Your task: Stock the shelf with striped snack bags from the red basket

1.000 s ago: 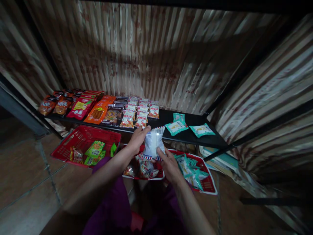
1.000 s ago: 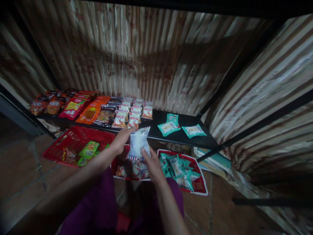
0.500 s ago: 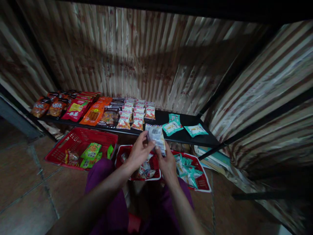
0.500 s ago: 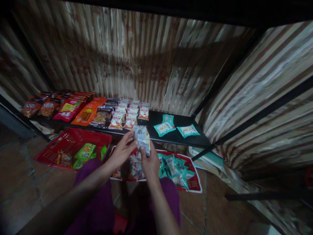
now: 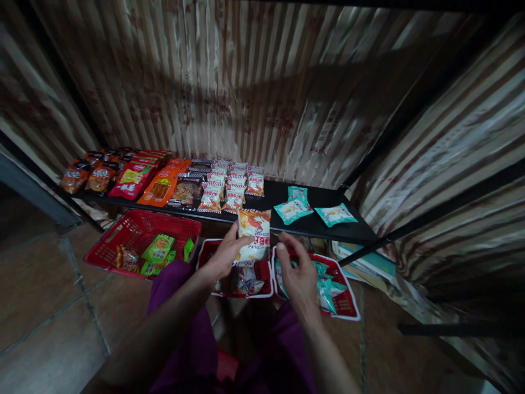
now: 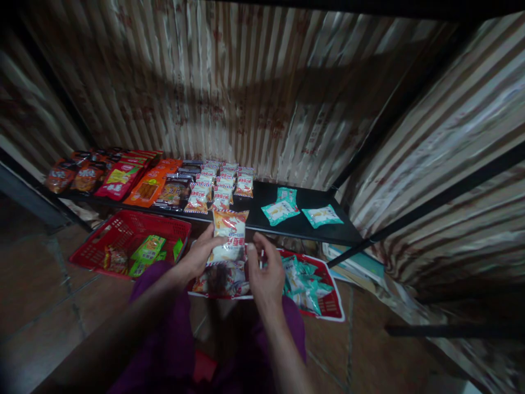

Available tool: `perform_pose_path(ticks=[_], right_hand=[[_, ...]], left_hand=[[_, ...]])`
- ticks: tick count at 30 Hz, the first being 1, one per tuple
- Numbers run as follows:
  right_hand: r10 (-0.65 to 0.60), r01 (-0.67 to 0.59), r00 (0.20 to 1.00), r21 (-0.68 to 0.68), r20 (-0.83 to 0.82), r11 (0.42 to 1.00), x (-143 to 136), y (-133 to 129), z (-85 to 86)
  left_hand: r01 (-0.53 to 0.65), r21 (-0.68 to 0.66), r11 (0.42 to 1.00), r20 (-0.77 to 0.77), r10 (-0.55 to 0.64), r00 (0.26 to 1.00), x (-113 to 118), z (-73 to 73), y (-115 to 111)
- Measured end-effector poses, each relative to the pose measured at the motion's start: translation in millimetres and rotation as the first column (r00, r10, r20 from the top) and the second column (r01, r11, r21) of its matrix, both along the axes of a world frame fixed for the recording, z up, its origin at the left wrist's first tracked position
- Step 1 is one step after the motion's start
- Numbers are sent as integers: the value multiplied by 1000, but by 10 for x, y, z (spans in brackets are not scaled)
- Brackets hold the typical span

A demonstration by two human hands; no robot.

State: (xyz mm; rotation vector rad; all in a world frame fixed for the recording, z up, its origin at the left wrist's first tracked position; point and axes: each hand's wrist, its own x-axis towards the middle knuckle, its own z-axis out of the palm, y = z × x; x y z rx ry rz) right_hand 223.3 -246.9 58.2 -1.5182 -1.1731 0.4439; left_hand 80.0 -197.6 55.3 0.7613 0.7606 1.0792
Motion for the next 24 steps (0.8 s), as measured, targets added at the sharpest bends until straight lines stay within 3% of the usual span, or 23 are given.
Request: perform_pose_path(ticks=[3, 5, 10, 16, 18, 20, 22, 24], right_hand=[[36, -74, 925, -87, -378, 994, 62, 211, 167], [104, -197, 869, -146, -484, 969, 65, 318, 277], [258, -409, 816, -202, -517, 890, 130, 393, 434], [536, -687, 701, -243, -471, 685, 231, 305, 473], [508, -658, 722, -239, -469, 714, 217, 278, 431], [356, -521, 776, -211, -521, 827, 193, 263, 357], [127, -298, 767, -174, -629, 939, 170, 255, 267], [-34, -117, 695, -159, -718, 980, 146, 248, 175]], left_hand=[[128, -28, 991, -21, -129, 991, -81, 19, -18], [217, -14, 976, -21, -217, 976, -122, 36, -29], [361, 18, 932, -46, -360, 932, -286, 62, 5], [580, 31, 814, -234, -559, 796, -391, 98, 97], [617, 35, 787, -248, -591, 768, -380, 156, 132], [604, 43, 795, -281, -571, 771, -388, 225, 175], [525, 55, 850, -320, -483, 815, -421, 270, 219], [407, 68, 911, -319, -367, 874, -456, 270, 241]])
